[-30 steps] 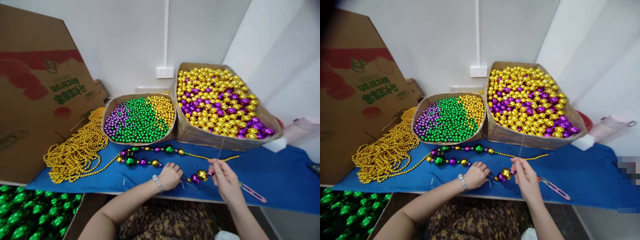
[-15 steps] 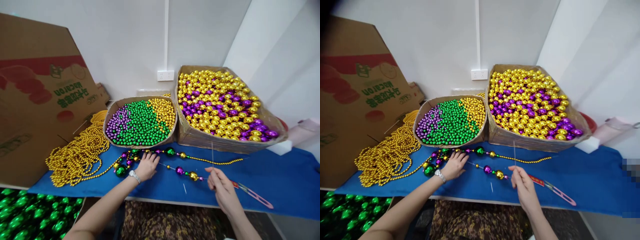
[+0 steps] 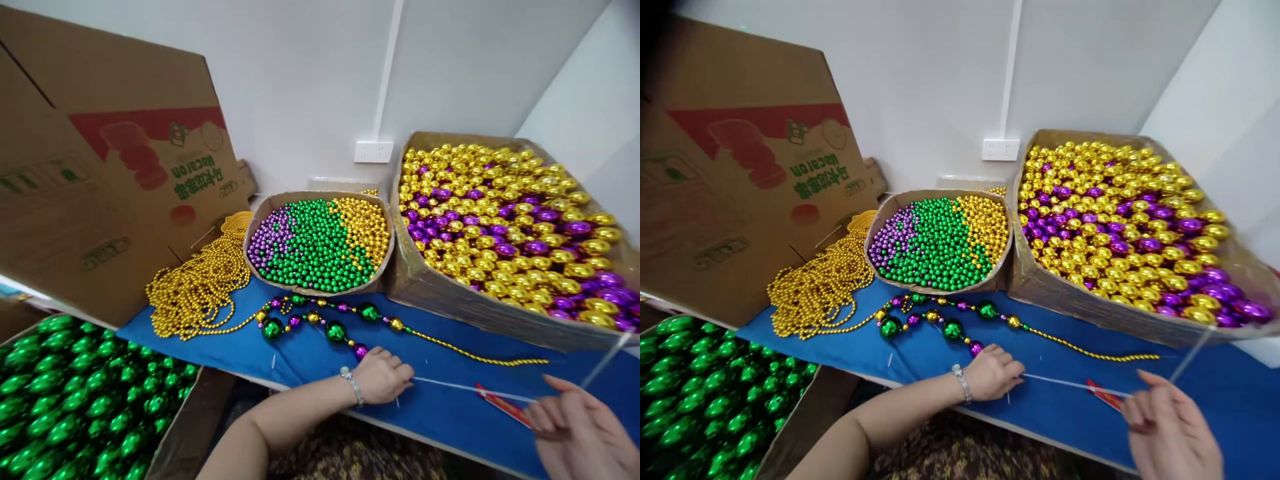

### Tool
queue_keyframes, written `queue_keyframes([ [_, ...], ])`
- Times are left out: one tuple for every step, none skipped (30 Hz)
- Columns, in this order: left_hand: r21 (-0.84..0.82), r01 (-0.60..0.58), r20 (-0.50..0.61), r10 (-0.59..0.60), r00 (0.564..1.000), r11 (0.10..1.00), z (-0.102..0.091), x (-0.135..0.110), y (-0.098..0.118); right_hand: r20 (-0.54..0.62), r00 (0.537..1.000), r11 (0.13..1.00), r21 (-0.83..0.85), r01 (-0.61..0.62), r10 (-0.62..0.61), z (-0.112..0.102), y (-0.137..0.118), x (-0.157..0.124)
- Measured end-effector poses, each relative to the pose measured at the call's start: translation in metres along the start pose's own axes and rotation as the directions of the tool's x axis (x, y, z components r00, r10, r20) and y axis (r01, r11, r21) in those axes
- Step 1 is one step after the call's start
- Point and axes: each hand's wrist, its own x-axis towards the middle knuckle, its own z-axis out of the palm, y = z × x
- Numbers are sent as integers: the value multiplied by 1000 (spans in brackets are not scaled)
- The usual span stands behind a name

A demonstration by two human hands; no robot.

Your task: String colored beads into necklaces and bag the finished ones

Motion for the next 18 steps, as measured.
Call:
queue_keyframes([
  [12, 8, -7, -8, 1000, 1000, 1, -1, -2, -55, 998, 1000, 6, -17, 17, -6, -2, 5],
  [17, 19, -12, -19, 1000, 1000, 1, -1, -3, -95, 995, 999, 10, -39, 40, -11, -3, 10],
  [15, 30, -15, -30, 999, 999, 1, -1, -2, -131, 990, 998, 16, -58, 60, -14, -4, 13],
  [6, 43, -14, -43, 999, 999, 0, -1, -2, -159, 984, 997, 23, -78, 80, -15, -4, 15],
  [-12, 59, -16, -59, 998, 998, -1, -1, 0, -179, 979, 995, 30, -95, 99, -15, -4, 16],
  [-40, 74, -23, -75, 997, 996, -4, -2, 1, -195, 975, 994, 34, -105, 109, -15, -4, 17],
  [-77, 80, -42, -83, 996, 994, -8, -4, 3, -207, 972, 994, 37, -106, 111, -14, -3, 17],
  [-118, 73, -74, -82, 994, 990, -14, -9, 4, -216, 971, 994, 40, -98, 105, -13, -3, 18],
  [-164, 60, -120, -81, 990, 985, -22, -16, 3, -217, 972, 995, 41, -87, 94, -12, -3, 18],
  [-210, 46, -173, -83, 981, 977, -33, -27, 0, -206, 975, 997, 42, -71, 78, -11, -2, 18],
  [-241, 42, -235, -101, 967, 970, -46, -43, -5, -185, 981, 998, 42, -47, 54, -9, -1, 18],
  [-281, 89, -286, -171, 943, 956, -62, -63, -14, -155, 987, 999, 46, -24, 31, -8, 1, 18],
  [-292, 161, -328, -257, 909, 943, -79, -88, -26, -127, 992, 999, 54, -2, 9, -7, 3, 17],
  [-270, 293, -396, -384, 834, 917, -97, -117, -41, -107, 994, 998, 68, 17, -10, -5, 5, 17],
  [-220, 455, -461, -503, 731, 863, -113, -151, -59, -90, 996, 996, 87, 24, -16, -3, 7, 15],
  [-170, 615, -540, -595, 596, 770, -128, -188, -78, -81, 997, 994, 108, 23, -14, -1, 10, 13],
  [-122, 756, -597, -656, 462, 644, -139, -227, -96, -72, 997, 992, 128, 17, -8, 2, 12, 11],
  [-92, 870, -632, -704, 324, 484, -147, -266, -113, -63, 998, 990, 142, 14, -5, 5, 15, 8],
])
